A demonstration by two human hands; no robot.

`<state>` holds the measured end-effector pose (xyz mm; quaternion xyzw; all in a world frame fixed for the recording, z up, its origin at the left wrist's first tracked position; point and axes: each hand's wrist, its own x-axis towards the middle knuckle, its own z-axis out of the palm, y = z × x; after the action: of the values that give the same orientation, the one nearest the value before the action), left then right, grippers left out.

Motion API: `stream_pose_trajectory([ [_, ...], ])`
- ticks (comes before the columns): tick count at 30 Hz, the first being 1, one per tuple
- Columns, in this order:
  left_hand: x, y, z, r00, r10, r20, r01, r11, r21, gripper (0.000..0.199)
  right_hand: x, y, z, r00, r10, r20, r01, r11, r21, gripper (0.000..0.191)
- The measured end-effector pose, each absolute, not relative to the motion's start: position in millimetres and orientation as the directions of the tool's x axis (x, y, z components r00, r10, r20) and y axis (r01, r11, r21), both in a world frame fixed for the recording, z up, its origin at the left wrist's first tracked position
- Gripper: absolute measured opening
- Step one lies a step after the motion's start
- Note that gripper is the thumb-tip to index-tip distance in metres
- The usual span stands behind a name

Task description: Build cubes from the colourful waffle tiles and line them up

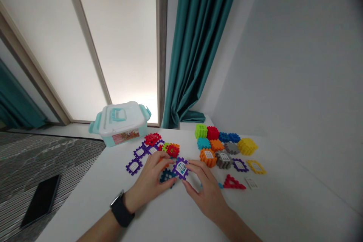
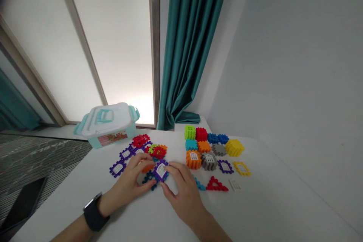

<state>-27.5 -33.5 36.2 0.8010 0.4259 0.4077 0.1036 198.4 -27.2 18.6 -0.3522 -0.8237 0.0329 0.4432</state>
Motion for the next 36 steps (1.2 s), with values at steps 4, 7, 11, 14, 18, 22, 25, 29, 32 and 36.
stream_pose_trajectory([
  [4,-25,-32,32,0.285,0.775,0.564,0.56,-0.612,0.558,0.032,197,-28,17,-0.371,0.625,0.687,0.523,0.752,-0.401,0.035],
  [7,-23,-31,30,0.262,0.788,0.556,0.541,-0.598,0.592,0.034,196,-29,14,-0.373,0.644,0.668,0.531,0.739,-0.415,0.035],
  [11,-27,-29,34,0.253,0.806,0.535,0.557,-0.573,0.6,0.036,198,-28,15,-0.406,0.661,0.63,0.547,0.729,-0.412,0.039],
  [14,-35,-28,39,0.31,0.809,0.499,0.585,-0.576,0.571,0.035,204,-25,20,-0.49,0.654,0.577,0.542,0.746,-0.386,0.042],
  [18,-42,-27,41,0.4,0.779,0.482,0.572,-0.623,0.534,0.036,209,-23,27,-0.61,0.635,0.475,0.52,0.772,-0.365,0.05],
  [22,-42,-28,40,0.466,0.751,0.469,0.546,-0.66,0.515,0.04,210,-22,28,-0.64,0.638,0.428,0.513,0.769,-0.38,0.046],
  [25,-40,-30,40,0.484,0.745,0.46,0.545,-0.667,0.507,0.042,210,-23,27,-0.634,0.64,0.435,0.51,0.768,-0.388,0.043],
  [29,-39,-31,40,0.484,0.743,0.463,0.59,-0.667,0.455,0.038,209,-23,25,-0.61,0.625,0.488,0.509,0.78,-0.364,0.043],
  [32,-39,-32,40,0.461,0.742,0.487,0.622,-0.662,0.419,0.035,210,-22,24,-0.567,0.612,0.551,0.515,0.786,-0.342,0.039],
  [36,-39,-32,41,0.451,0.732,0.51,0.634,-0.665,0.395,0.043,210,-21,21,-0.496,0.604,0.624,0.531,0.78,-0.332,0.035],
])
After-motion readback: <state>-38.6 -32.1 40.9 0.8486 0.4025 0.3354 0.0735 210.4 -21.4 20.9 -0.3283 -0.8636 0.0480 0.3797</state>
